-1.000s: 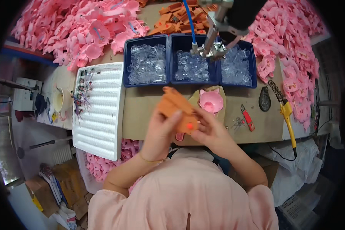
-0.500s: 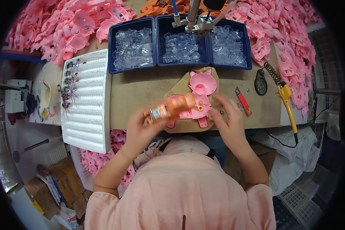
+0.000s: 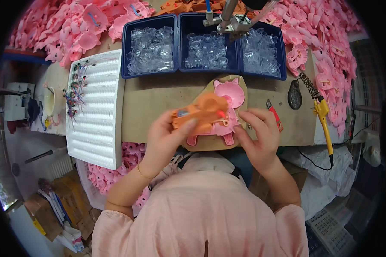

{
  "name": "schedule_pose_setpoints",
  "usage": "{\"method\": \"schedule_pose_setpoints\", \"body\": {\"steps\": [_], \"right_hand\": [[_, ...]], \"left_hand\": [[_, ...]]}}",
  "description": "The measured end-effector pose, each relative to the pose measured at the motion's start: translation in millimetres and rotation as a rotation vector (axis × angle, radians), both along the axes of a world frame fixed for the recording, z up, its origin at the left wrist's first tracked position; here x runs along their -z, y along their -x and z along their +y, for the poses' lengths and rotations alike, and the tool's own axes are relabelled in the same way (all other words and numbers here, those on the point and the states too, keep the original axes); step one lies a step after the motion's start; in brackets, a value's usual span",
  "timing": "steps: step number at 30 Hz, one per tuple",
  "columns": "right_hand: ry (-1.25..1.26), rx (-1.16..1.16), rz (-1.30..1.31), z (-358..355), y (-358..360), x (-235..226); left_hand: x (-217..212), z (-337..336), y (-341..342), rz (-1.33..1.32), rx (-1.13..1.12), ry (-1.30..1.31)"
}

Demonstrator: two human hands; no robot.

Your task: Assembling electronic pony toys by installing internal components and snapping the plastic housing together.

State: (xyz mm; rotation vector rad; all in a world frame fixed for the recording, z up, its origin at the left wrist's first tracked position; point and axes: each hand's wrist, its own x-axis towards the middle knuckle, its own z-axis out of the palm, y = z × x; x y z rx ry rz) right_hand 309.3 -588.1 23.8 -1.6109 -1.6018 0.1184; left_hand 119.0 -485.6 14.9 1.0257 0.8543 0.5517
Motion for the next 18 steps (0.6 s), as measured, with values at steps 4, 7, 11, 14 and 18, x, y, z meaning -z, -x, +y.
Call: {"method": "schedule_pose_setpoints", "body": {"steps": [4,7,11,14,18], "right_hand": [[0.036,-0.104,-0.064,20,-4,-14],[0.074,-0.146,-0.079,15,-8,-22],[0.125,-0.185,-0.191,13,-15,-32],[0.166,-0.215,-0.248,14,-17,-39],[0.143,-0.183,-0.332,20,-18,-30]], "left_hand": [[-18,5,-11,0.027,0.207,0.190],[-26,12,-15,0.008,0.246,0.216],[-29,22,-16,0.040,0.361,0.241],[-32,30,-15,0.079,0.402,0.210],[-23,13,-16,0.069,0.317,0.090]]}}
